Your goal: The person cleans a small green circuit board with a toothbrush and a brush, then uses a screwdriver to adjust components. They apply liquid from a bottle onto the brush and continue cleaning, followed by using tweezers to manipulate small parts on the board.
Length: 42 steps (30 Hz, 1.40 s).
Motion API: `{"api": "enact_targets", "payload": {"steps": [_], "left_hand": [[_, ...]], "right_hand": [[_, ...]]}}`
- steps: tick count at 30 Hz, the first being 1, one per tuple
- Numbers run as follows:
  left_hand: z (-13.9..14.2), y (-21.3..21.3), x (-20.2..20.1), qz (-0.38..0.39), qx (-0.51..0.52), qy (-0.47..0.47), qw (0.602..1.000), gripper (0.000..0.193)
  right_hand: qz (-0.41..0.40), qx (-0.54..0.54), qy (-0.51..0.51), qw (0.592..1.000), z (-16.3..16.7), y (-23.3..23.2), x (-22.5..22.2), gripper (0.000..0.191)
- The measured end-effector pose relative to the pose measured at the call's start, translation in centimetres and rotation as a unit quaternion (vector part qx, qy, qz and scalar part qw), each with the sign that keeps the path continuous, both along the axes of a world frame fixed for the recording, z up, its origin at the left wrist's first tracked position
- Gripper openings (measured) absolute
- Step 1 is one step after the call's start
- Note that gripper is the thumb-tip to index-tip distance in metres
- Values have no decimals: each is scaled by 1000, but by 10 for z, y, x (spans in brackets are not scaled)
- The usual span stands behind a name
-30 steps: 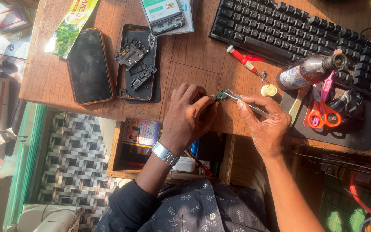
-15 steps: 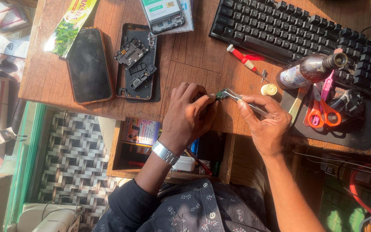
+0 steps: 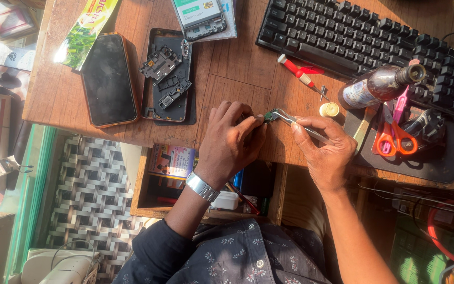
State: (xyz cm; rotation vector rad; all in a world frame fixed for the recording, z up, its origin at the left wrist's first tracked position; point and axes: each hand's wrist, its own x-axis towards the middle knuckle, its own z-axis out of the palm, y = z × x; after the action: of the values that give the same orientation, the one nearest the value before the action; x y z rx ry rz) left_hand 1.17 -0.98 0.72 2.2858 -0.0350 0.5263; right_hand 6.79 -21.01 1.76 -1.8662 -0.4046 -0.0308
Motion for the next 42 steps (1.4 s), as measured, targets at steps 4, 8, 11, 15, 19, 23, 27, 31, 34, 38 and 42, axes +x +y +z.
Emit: {"api": "enact_targets", "payload": {"steps": [4,8,11,15,19,23,27,31,34,38,42], "left_hand": [[-1,0,1,-3,0,4,1000,16],[-2,0,1,0,4,0,1000,16],[-2,0,2,0,4,-2,1000,15],[-1,0,1,-2,4,-1,1000,16],[-1,2,1,-4,7,-2,1000,18],[0,4,0,-12,-6,4,1000,21],[3,5,0,-19,-17,7,1000,27],[7,6,-1,-17,-15,0,1000,26],[10,6,-3,-12,-13,-19,1000,30],[13,6,-1,-7,2,-17,1000,29],[13,8,-1,-9,1,-10,1000,28]], "right_hand": [[8,25,7,1000,0,0,1,12],[2,3,-4,1000,0,0,0,12],[10,37,10,999,-1,-1,0,12],[1,2,6,1000,-4,-3,0,12],[-22,90,15,996,-6,-3,-2,12],[-64,6,-73,995,-2,-1,-5,12],[-100,-158,-176,967,11,2,-6,12],[-73,-218,-197,953,20,9,-6,14],[-68,-228,-209,949,22,5,-8,16],[-123,-227,-235,937,25,-31,-7,12],[-204,-292,-240,903,30,-87,14,13]]}}
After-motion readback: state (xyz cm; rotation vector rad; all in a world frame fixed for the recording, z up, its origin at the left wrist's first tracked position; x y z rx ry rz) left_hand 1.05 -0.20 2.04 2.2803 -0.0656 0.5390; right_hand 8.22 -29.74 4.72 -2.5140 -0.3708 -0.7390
